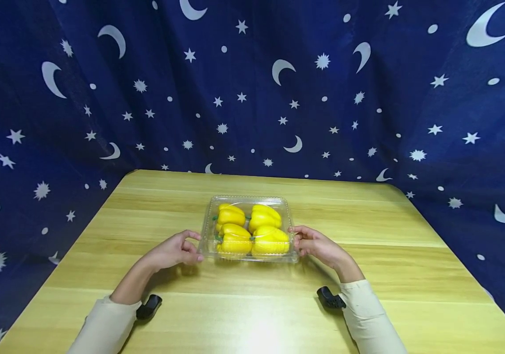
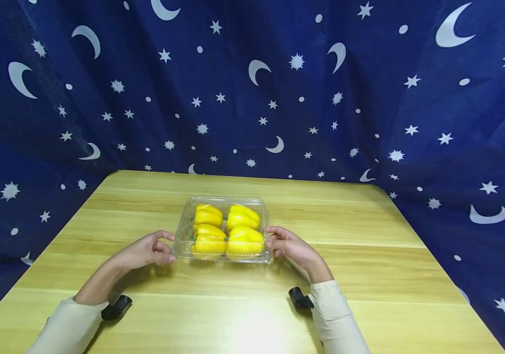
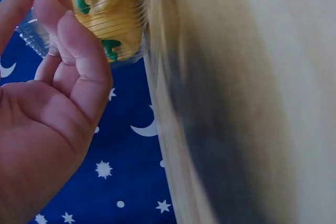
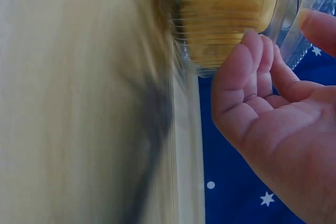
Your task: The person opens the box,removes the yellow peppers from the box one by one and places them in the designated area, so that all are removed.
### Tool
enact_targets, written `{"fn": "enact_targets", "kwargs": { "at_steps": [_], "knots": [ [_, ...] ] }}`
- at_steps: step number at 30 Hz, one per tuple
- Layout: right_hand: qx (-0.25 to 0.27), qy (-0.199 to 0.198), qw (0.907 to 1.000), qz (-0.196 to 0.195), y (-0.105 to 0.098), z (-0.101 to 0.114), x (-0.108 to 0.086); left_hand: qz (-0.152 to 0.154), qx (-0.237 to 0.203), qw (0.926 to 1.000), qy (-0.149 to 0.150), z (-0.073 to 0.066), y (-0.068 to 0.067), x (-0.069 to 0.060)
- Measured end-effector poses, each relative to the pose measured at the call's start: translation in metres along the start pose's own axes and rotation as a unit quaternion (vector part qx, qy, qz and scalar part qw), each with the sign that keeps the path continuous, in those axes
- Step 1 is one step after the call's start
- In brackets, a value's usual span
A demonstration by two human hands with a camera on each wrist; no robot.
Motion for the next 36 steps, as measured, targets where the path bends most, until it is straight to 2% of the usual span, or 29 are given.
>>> {"fn": "enact_targets", "kwargs": {
  "at_steps": [9,17,22,29,36],
  "knots": [
    [-0.002,0.016,0.9997,-0.017,0.0,0.001,0.001,0.001,-0.015,0.9999,-0.003,0.003,0.005,0.003],
    [0.003,0.004,0.9998,-0.019,0.0,0.002,0.0,0.041,-0.006,0.9991,-0.008,0.006,0.011,0.004],
    [-0.003,0.009,0.9997,-0.022,0.0,0.002,0.001,0.054,0.018,0.9983,-0.008,0.007,0.014,0.003],
    [-0.01,0.038,0.9983,-0.044,0.002,0.003,0.001,0.073,0.037,0.9965,-0.014,0.005,0.016,0.001],
    [-0.019,0.051,0.9965,-0.063,0.005,0.006,0.002,0.071,0.06,0.9956,-0.011,0.003,0.018,-0.001]
  ]
}}
Point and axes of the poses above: each hand's wrist, its own x-axis towards the middle knuckle, its own y-axis out of the palm, z = x × y, the point moved 4 cm from there along x, towards the middle knuckle, and after that the axes turned 13 degrees about -x, right-handed, at the moved point
